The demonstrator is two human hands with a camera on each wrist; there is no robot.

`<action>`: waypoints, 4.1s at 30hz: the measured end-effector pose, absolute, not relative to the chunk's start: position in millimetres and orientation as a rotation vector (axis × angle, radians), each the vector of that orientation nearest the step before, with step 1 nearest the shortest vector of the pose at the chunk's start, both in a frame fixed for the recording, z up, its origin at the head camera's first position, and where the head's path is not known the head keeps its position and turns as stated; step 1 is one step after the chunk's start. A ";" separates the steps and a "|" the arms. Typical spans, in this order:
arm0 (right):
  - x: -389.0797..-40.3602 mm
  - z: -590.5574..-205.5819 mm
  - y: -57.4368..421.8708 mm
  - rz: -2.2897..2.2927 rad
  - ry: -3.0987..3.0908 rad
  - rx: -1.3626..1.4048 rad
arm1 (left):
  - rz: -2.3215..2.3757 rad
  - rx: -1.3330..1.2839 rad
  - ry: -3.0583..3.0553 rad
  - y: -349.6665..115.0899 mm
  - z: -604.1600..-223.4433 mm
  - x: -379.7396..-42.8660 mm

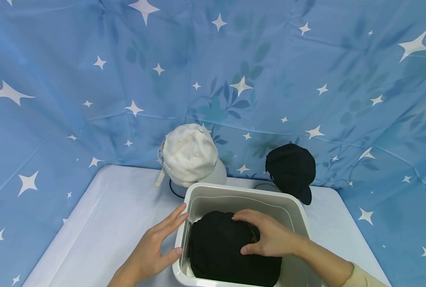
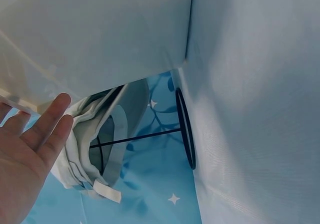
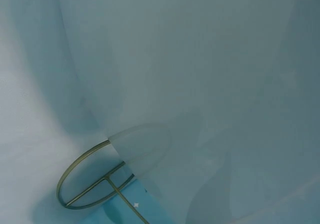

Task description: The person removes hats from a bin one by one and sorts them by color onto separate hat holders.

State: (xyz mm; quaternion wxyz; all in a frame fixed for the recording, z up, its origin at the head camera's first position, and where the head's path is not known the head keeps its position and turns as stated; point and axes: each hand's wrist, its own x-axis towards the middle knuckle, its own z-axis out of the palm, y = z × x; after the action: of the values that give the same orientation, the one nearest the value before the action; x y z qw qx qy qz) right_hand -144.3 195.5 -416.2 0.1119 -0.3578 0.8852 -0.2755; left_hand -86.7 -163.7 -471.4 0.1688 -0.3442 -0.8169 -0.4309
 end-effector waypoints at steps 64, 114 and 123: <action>-150.8 -418.2 194.8 -0.931 2.617 -1.228 | -1.235 -0.965 -2.338 -163.5 -473.0 -86.3; -146.8 -382.2 218.0 -1.179 2.649 -1.277 | -1.252 -0.968 -2.328 -162.0 -472.8 -87.4; -146.6 -375.0 221.6 -1.178 2.672 -1.291 | -1.239 -0.974 -2.323 -162.4 -473.7 -87.4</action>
State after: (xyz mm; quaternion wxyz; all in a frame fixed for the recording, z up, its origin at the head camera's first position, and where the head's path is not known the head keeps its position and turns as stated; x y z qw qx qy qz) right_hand -146.6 221.6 -375.0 -0.0255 -0.4043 0.8366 -0.3688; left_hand -87.4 -162.4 -473.7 0.1663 -0.3422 -0.8160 -0.4351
